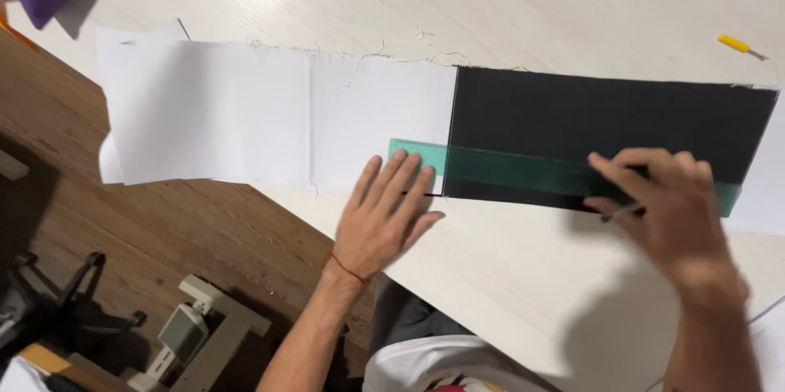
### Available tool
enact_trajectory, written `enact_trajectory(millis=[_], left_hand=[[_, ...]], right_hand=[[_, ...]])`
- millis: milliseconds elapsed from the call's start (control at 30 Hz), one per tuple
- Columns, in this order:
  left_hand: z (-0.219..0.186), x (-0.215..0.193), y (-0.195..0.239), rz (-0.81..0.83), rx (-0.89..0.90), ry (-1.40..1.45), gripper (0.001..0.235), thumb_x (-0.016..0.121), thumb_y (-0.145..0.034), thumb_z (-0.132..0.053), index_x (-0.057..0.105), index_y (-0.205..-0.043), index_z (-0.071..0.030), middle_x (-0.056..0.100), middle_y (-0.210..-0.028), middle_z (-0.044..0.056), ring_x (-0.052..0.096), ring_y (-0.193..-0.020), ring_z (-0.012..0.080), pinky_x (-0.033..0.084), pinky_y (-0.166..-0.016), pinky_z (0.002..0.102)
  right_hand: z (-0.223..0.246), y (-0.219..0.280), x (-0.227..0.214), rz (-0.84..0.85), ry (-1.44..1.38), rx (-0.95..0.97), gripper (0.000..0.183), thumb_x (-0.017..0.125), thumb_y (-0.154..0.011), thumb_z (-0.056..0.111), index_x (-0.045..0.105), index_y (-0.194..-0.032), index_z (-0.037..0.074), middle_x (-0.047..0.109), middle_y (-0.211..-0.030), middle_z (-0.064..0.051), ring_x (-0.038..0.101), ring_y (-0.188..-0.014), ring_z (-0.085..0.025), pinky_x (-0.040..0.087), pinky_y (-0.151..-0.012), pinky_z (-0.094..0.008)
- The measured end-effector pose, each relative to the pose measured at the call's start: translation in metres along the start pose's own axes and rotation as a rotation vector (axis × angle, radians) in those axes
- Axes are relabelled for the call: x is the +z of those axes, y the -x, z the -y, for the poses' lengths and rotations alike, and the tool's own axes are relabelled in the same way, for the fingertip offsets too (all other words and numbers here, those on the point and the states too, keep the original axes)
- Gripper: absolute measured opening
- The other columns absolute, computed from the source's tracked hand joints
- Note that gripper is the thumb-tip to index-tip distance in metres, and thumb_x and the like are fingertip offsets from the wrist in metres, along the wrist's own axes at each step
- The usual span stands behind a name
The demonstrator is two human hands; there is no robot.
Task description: Measuring and marking leather strips with a ruler and pen on a workshop table
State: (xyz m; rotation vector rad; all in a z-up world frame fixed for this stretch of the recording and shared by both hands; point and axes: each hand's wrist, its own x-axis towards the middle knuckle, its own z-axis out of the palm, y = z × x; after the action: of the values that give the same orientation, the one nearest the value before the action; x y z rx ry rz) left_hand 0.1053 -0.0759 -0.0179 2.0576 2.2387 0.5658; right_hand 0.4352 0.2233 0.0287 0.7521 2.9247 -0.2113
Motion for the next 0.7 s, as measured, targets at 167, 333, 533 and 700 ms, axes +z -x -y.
enact_trajectory(millis=[167,333,533,700], left_hand=[[-0.022,0.003,-0.018,-0.105,-0.109,0.015,0.073,0.074,-0.12,-0.061,0.066,-0.164,-0.003,0.064,-0.17,0.021,0.058,-0.163,0.038,0.046,-0.139,0.06],[-0.041,0.009,-0.02,-0.075,-0.228,-0.002,0.081,0.068,-0.122,-0.067,0.06,-0.169,-0.001,0.054,-0.179,0.02,0.049,-0.169,0.043,0.042,-0.142,0.06],[-0.059,0.017,-0.016,-0.029,-0.376,-0.115,0.086,0.051,-0.122,-0.079,0.062,-0.173,-0.01,0.049,-0.185,0.009,0.042,-0.171,0.0476,0.035,-0.143,0.061],[-0.058,0.021,-0.015,-0.016,-0.319,-0.182,0.091,0.058,-0.123,-0.083,0.054,-0.179,-0.011,0.047,-0.186,0.01,0.039,-0.173,0.0396,0.032,-0.144,0.062]], right_hand=[[-0.025,-0.012,0.021,0.015,-0.127,-0.01,0.064,0.095,-0.096,0.039,0.082,-0.158,0.031,0.077,-0.139,0.0,0.065,-0.108,-0.03,0.044,-0.099,-0.047],[0.003,-0.026,0.018,-0.18,-0.238,-0.124,0.043,0.098,-0.1,0.024,0.09,-0.138,0.006,0.082,-0.121,-0.012,0.073,-0.087,-0.028,0.038,-0.07,-0.045],[-0.003,-0.017,0.048,-0.365,-0.114,-0.178,0.046,0.086,-0.117,0.033,0.083,-0.156,0.008,0.073,-0.138,-0.018,0.066,-0.113,-0.035,0.043,-0.102,-0.055],[-0.002,-0.017,0.051,-0.399,-0.115,-0.169,0.045,0.079,-0.121,0.031,0.084,-0.154,0.001,0.072,-0.137,-0.019,0.053,-0.102,-0.035,0.044,-0.096,-0.051]])
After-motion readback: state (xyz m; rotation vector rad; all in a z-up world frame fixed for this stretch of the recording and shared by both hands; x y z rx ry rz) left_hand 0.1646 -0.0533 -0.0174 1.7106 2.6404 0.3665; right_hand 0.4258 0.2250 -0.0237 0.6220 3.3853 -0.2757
